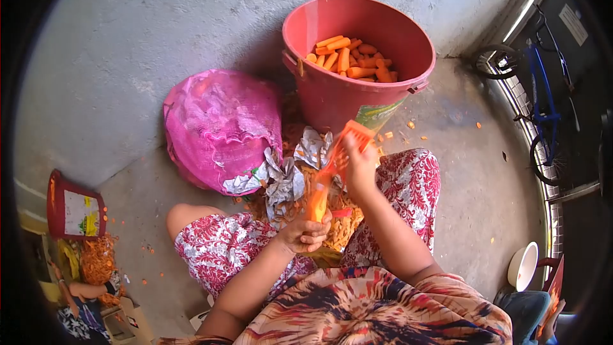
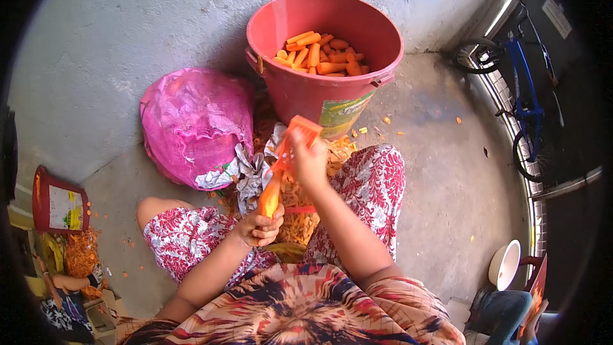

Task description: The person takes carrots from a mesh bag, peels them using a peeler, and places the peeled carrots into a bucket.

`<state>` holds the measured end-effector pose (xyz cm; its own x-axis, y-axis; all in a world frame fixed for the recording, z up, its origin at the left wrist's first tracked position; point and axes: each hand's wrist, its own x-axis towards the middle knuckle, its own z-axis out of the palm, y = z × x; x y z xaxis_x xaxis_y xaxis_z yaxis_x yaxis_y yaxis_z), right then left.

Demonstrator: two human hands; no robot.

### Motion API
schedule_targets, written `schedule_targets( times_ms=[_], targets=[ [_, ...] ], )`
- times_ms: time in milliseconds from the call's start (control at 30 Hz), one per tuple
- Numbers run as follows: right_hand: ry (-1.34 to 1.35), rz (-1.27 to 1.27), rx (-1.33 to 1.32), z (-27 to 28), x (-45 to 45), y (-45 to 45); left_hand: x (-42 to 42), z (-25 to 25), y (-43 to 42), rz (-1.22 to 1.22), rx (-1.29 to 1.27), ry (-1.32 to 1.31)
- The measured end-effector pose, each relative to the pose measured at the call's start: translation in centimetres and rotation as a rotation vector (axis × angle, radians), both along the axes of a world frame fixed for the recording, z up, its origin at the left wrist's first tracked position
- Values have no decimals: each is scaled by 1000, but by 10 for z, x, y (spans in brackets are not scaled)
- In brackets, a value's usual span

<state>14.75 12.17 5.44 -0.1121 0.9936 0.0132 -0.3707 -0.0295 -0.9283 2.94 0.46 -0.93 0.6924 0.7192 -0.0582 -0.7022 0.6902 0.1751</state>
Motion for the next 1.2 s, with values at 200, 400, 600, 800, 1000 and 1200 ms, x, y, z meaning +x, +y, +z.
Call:
schedule_targets(
  times_ms=[200, 400, 600, 800, 1000, 1200],
  targets=[
    [151, -70, 110, 13, 22, 26, 3, 1, -1, 13, 11, -147],
    [280, 175, 69, -5, -6, -30, 13, 2, -7, 16, -2, -371],
    [236, -417, 89, 5, 22, 37, 15, 4, -7, -32, 95, -278],
    [271, -309, -5, 0, 41, 29, 5, 9, 6, 84, 198, 278],
    [207, -297, -75, -14, 41, 28, -5, 3, 10, 237, 164, 468],
    [166, -242, -148, -7, 36, 19, -5, 0, 12, 407, 219, 549]
  ],
)
